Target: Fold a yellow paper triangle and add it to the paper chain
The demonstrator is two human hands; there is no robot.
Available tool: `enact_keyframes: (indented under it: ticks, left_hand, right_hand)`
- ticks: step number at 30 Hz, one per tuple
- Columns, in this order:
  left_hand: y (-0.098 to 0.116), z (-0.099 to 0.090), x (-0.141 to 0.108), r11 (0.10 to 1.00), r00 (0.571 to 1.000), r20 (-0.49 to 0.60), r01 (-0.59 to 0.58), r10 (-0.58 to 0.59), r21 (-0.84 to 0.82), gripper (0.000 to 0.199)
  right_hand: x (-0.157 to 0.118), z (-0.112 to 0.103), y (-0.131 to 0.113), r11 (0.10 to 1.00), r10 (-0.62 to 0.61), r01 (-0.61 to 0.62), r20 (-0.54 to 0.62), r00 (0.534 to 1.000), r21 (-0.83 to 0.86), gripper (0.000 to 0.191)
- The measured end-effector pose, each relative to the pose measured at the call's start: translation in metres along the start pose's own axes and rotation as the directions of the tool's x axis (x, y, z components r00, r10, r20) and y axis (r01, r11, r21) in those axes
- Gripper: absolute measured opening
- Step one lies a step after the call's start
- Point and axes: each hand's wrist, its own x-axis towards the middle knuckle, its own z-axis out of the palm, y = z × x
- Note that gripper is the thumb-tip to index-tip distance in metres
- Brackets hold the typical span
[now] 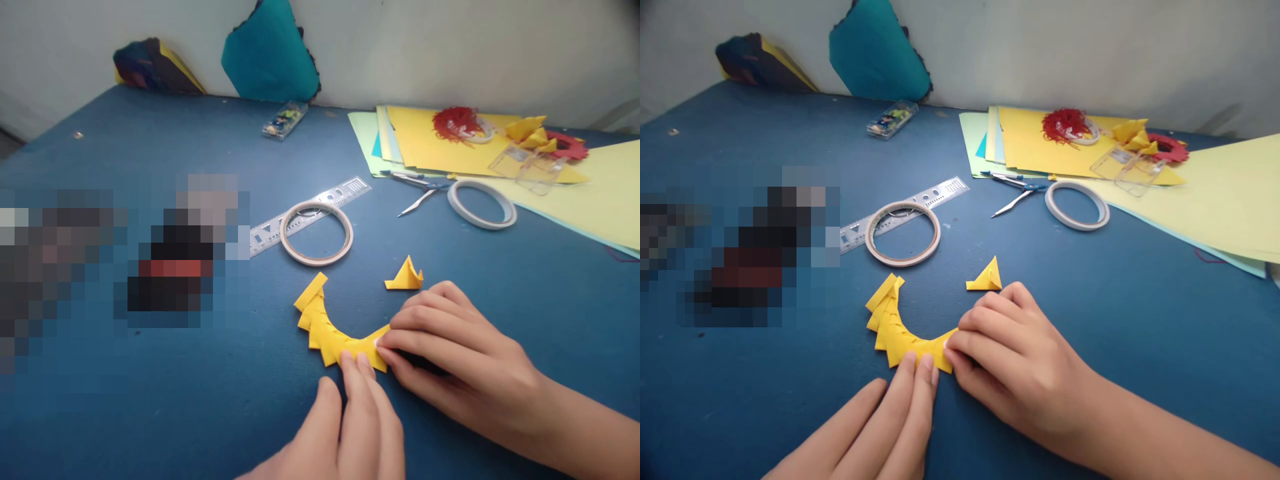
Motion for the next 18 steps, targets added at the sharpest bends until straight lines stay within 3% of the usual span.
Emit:
enact_keyframes:
  ticks: [18]
  left_hand:
    - [-0.0004,-0.0018,-0.0007,0.999,0.999,0.044,0.01,-0.009,-0.034,0.029]
  right_hand:
    - [0.0046,-0.0026,0.0021,0.979,0.127,-0.143,0.111,0.986,0.145,0.011]
